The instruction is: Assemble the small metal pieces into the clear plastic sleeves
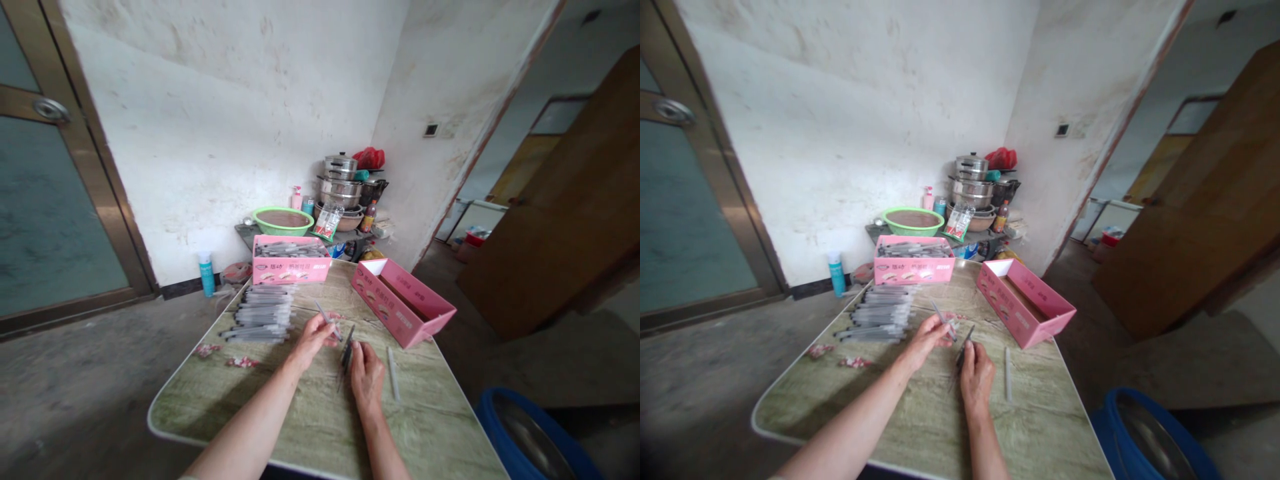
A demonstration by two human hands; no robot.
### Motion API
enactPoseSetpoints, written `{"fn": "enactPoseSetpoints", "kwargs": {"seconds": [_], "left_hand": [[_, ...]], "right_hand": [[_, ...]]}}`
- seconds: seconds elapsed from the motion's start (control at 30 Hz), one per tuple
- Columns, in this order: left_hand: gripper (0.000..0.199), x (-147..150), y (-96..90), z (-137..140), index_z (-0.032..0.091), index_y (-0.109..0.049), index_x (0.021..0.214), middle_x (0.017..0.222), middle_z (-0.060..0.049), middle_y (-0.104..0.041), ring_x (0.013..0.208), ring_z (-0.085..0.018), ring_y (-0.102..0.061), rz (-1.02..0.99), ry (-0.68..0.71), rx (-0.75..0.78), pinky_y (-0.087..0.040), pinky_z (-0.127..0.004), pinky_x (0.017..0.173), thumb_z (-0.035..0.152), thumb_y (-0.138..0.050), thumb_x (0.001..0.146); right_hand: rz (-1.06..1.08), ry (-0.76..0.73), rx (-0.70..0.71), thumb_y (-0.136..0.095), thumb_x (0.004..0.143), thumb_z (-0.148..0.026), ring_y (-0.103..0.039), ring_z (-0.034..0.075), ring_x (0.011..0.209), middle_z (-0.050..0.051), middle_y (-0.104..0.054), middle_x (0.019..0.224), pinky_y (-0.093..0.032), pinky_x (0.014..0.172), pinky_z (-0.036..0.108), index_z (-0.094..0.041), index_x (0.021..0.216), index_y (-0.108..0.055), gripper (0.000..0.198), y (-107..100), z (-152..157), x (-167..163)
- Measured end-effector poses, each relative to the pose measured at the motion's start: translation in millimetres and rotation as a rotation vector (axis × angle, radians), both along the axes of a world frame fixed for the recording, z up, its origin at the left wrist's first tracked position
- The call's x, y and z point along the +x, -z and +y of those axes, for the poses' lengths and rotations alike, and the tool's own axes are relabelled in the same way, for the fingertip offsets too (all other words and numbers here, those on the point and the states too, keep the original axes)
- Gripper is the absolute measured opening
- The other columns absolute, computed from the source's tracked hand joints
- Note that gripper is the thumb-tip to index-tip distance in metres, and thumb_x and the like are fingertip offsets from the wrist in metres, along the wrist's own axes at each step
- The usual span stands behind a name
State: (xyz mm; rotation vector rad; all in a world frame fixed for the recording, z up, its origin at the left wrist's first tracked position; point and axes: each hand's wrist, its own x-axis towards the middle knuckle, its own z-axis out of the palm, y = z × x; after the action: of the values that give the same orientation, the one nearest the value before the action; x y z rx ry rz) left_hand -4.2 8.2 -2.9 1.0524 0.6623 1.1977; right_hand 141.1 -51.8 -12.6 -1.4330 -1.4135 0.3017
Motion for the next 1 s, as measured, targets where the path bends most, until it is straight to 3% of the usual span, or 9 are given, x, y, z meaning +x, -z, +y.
{"fn": "enactPoseSetpoints", "kwargs": {"seconds": [0.27, 0.53, 0.73, 1.0], "left_hand": [[0.059, -5.2, 2.0, 5.3, 0.013, -0.056, 0.115, 0.073, -0.002, -0.059, 0.056, -0.011, -0.054, 0.007, -0.053, 0.017, -0.046, -0.022, 0.048, 0.051, -0.071, 0.072], [0.059, -8.0, 2.2, 8.5, 0.010, -0.063, 0.113, 0.069, -0.001, -0.055, 0.059, -0.012, -0.051, 0.079, -0.173, 0.069, -0.048, -0.022, 0.049, 0.055, -0.065, 0.076], [0.055, -10.6, 5.9, 13.4, 0.010, -0.065, 0.107, 0.069, -0.002, -0.059, 0.052, -0.010, -0.050, 0.095, -0.210, 0.097, -0.041, -0.020, 0.042, 0.050, -0.071, 0.070], [0.054, -27.4, -13.7, 17.6, 0.011, -0.065, 0.108, 0.073, -0.004, -0.066, 0.060, -0.013, -0.057, 0.091, -0.321, 0.057, -0.044, -0.022, 0.052, 0.042, -0.073, 0.066]], "right_hand": [[-0.095, 0.082, 0.032, -0.037, 0.096, -0.049, -0.051, 0.015, 0.051, 0.001, -0.058, 0.056, -0.032, 0.052, 0.024, -0.017, 0.072, -0.059, 0.046, 1.8, -2.0, 3.3], [-0.166, 0.103, 0.057, -0.033, 0.096, -0.051, -0.053, 0.016, 0.049, 0.004, -0.060, 0.057, -0.032, 0.051, 0.025, -0.017, 0.072, -0.059, 0.049, 4.3, 0.7, 4.1], [-0.191, 0.121, 0.062, -0.031, 0.097, -0.051, -0.052, 0.015, 0.047, 0.002, -0.057, 0.053, -0.031, 0.050, 0.025, -0.018, 0.070, -0.057, 0.050, 7.5, 1.7, 4.9], [-0.189, 0.119, 0.058, -0.030, 0.097, -0.052, -0.052, 0.016, 0.048, 0.003, -0.057, 0.053, -0.031, 0.051, 0.025, -0.018, 0.070, -0.058, 0.051, 9.2, 2.9, 5.4]]}}
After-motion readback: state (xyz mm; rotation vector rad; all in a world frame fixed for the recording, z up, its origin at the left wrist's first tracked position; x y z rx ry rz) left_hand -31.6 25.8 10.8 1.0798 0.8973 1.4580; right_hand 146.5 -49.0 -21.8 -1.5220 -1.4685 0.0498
